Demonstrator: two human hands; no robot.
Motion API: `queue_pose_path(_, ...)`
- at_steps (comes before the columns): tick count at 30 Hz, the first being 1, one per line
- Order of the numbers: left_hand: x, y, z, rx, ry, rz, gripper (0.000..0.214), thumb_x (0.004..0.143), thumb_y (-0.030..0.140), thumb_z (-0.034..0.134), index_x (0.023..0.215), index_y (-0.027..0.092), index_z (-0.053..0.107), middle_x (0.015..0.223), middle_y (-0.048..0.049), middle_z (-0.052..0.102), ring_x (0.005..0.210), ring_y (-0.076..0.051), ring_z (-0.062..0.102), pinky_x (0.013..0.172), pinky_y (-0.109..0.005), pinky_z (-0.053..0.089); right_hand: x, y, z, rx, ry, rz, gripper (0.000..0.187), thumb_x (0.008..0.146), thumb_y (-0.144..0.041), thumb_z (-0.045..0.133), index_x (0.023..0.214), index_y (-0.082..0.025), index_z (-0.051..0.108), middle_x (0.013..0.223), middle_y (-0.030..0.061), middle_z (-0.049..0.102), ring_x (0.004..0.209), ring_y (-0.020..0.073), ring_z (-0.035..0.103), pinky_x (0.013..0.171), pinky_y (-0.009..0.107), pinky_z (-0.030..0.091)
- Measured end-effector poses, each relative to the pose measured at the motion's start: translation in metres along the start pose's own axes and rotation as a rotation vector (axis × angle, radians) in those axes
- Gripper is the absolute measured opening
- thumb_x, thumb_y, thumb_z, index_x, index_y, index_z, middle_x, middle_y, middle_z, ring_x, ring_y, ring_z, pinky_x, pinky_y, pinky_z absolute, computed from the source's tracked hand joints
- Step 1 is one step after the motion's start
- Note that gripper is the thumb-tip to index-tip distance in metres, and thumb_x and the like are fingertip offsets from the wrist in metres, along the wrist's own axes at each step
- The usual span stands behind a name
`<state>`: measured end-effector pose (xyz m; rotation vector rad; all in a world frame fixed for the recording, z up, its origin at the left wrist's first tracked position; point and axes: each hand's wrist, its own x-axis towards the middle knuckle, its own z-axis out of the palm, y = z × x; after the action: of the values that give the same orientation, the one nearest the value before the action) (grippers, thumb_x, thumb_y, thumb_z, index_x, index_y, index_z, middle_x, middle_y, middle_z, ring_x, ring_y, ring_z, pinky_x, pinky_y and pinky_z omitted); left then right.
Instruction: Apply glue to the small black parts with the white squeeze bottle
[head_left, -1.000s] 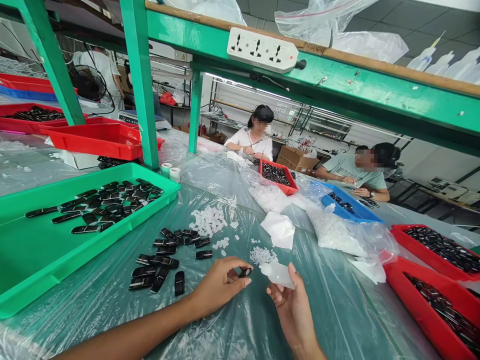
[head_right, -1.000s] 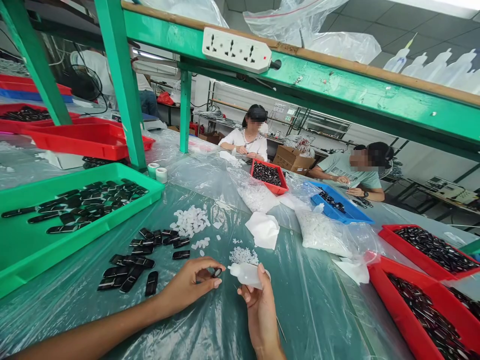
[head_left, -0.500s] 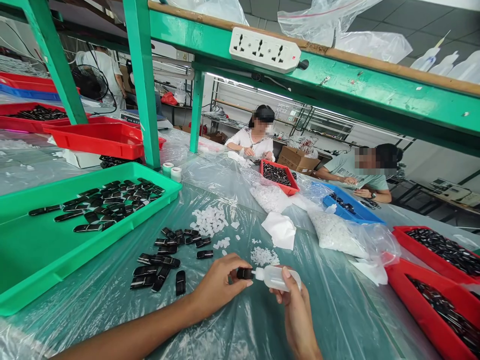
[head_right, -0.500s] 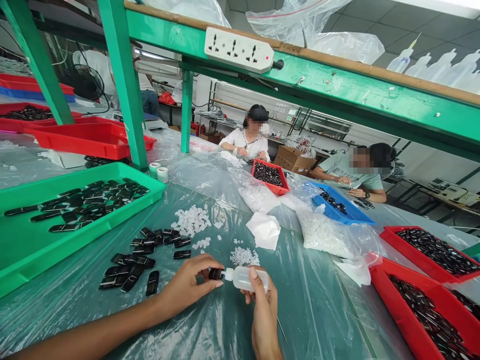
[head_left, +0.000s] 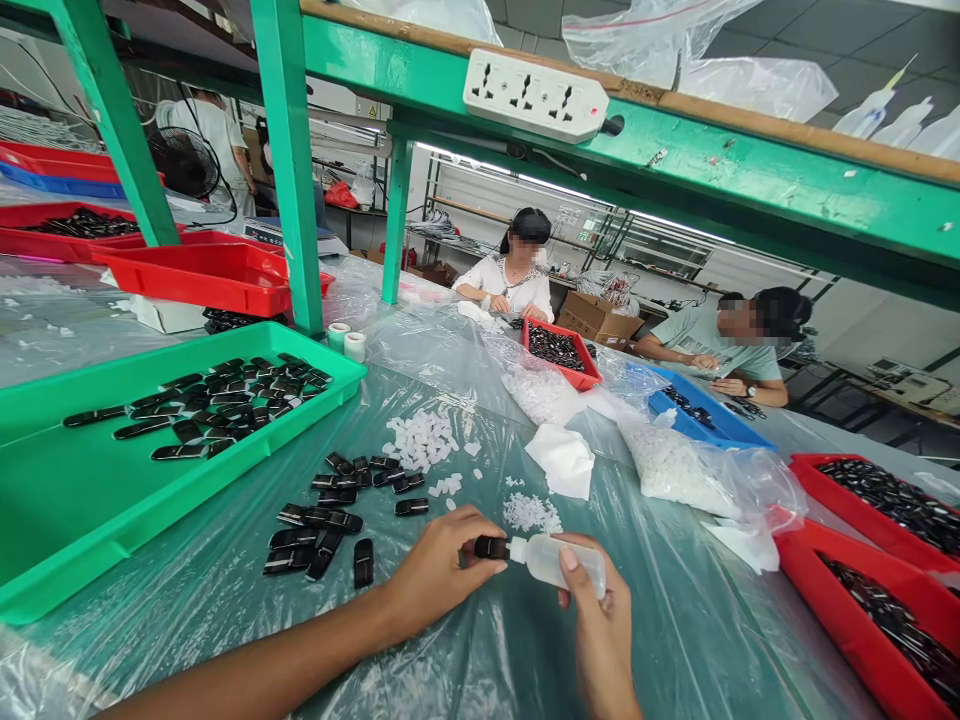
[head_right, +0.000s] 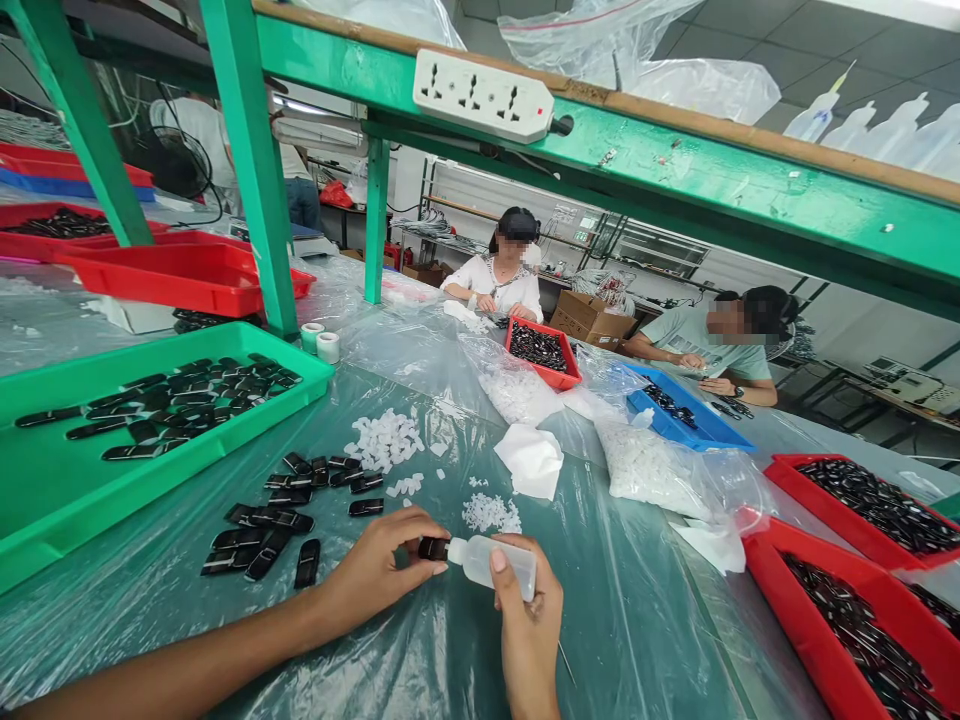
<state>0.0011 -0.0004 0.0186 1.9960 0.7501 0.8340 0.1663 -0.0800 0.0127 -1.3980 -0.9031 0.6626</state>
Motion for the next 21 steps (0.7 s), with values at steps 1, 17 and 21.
queue_pose_path(1, 0.0, 0.0, 0.0, -0.007, 0.0, -0.004, 0.014, 0.078, 0.019, 0.062, 0.091, 0.022, 0.067, 0.083, -0.0016, 0.059, 0.07, -0.014, 0.055, 0.059, -0.02, 0.041, 0.0, 0.001, 0.0, 0.009, -0.007, 0.002, 0.031, 0.076, -0.046, 0.06, 0.086, -0.017, 0.061, 0.058, -0.0037, 0.051, 0.051, 0.0104, 0.038, 0.049, 0.022, 0.03)
queue_pose_path(17, 0.0, -0.008, 0.004, -0.278, -0.037, -0.096, 0.021, 0.079, 0.027, 0.061, 0.099, 0.02, 0.066, 0.096, -0.0049, 0.06, 0.08, -0.016, 0.057, 0.072, -0.025, 0.049, 0.014, 0.003, -0.001, 0.644, -0.011, 0.237, 0.022, 0.081, -0.04, 0.058, 0.088, -0.02, 0.063, 0.068, -0.0023, 0.061, 0.066, 0.0124, 0.057, 0.065, 0.026, 0.049)
queue_pose_path(21, -0.001, -0.006, 0.002, -0.27, -0.064, -0.112, 0.024, 0.08, 0.032, 0.06, 0.1, 0.021, 0.066, 0.096, -0.0055, 0.061, 0.08, -0.017, 0.057, 0.072, -0.025, 0.049, 0.026, 0.009, -0.011, 0.495, 0.054, 0.149, 0.029, 0.079, -0.04, 0.06, 0.1, -0.02, 0.06, 0.092, 0.0008, 0.065, 0.089, 0.0152, 0.059, 0.081, 0.029, 0.048)
